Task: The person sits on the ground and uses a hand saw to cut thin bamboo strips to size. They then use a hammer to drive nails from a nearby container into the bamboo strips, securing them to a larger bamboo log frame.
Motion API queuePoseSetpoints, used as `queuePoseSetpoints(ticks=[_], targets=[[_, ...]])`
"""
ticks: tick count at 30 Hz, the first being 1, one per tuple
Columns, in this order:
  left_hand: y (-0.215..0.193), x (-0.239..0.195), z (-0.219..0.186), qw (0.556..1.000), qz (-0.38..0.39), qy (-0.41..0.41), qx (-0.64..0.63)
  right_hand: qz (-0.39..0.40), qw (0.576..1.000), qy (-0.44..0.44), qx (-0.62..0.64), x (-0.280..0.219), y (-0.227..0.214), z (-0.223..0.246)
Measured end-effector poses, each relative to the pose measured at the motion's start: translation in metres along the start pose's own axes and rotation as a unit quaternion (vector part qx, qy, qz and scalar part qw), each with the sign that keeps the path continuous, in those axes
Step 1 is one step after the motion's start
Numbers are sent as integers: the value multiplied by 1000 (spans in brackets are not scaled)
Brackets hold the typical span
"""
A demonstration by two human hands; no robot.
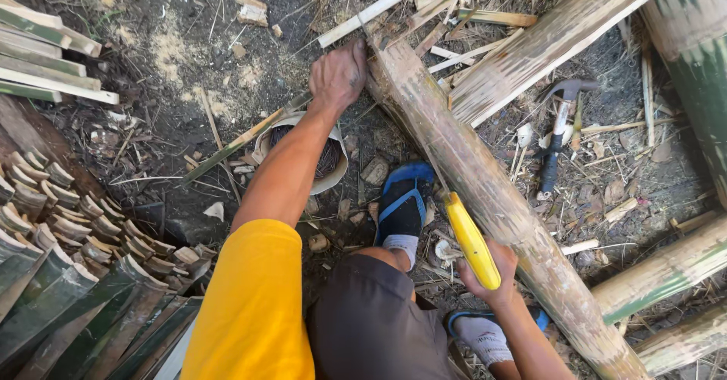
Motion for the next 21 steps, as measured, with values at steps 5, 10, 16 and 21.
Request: queuePoseSetpoints(ticks=[5, 10, 16, 21], targets=[[-6, 1, -5, 998, -40, 45, 19, -10, 999, -24, 26, 125, 67, 8], [-3, -5, 5, 1000, 24, -9, -11, -34, 997, -14, 72, 224, 85, 60], [-15, -19, 8, 997, 43, 56, 11, -68, 995, -76, 11, 119, 34, 52], [-14, -7, 0, 997, 11, 64, -46, -49, 999, 0, 11, 87, 43, 24]])
Point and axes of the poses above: each hand's wrist, its own x-axis towards the middle knuckle, its own y-axis out of the palm, z = x × y, the point moved 9 cm from there along x, towards the middle knuckle, and after that the axes turned 10 degrees about y, right-handed, at the moved point
